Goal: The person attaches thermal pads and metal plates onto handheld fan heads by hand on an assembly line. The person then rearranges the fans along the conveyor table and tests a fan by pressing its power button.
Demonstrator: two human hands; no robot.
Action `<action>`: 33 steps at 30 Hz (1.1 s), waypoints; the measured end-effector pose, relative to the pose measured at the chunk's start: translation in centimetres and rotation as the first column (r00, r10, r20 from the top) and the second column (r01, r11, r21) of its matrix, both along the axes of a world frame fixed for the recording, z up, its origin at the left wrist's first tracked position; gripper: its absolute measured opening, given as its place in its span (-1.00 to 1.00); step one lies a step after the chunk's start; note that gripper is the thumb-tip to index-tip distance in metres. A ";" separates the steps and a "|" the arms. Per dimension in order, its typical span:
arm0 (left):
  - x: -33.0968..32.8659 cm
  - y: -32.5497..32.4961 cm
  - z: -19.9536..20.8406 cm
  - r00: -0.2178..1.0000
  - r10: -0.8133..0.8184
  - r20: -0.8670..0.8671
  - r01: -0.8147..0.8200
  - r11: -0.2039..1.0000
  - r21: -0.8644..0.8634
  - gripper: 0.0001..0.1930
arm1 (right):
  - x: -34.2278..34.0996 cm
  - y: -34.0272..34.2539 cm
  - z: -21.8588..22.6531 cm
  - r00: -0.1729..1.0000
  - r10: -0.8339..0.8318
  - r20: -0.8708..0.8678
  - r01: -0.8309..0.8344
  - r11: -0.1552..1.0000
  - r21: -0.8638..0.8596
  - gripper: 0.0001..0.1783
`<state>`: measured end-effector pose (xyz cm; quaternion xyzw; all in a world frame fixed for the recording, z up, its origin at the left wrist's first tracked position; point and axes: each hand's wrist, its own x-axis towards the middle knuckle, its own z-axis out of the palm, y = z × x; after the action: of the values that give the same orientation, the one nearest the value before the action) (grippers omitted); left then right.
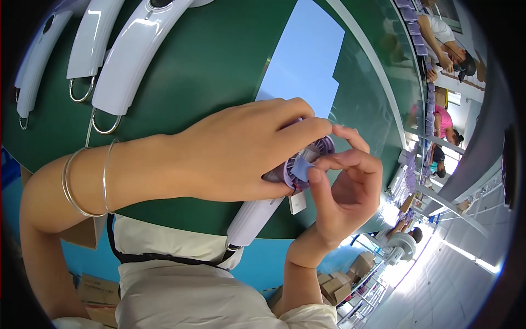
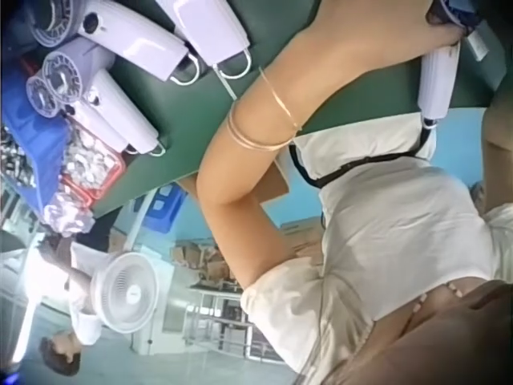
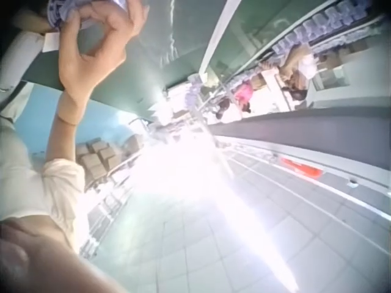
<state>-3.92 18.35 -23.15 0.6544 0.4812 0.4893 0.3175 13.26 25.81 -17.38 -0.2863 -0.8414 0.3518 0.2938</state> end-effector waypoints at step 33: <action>0.1 0.2 -0.4 0.999 0.035 -0.028 -0.033 0.997 0.069 -0.27 | -0.1 -0.3 -0.6 0.978 -0.080 -0.193 0.041 0.980 -0.196 -0.61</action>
<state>-3.84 18.55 -23.51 0.6637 0.4797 0.5013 0.2795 13.18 25.56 -18.01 -0.3019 -0.7610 0.4485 0.3584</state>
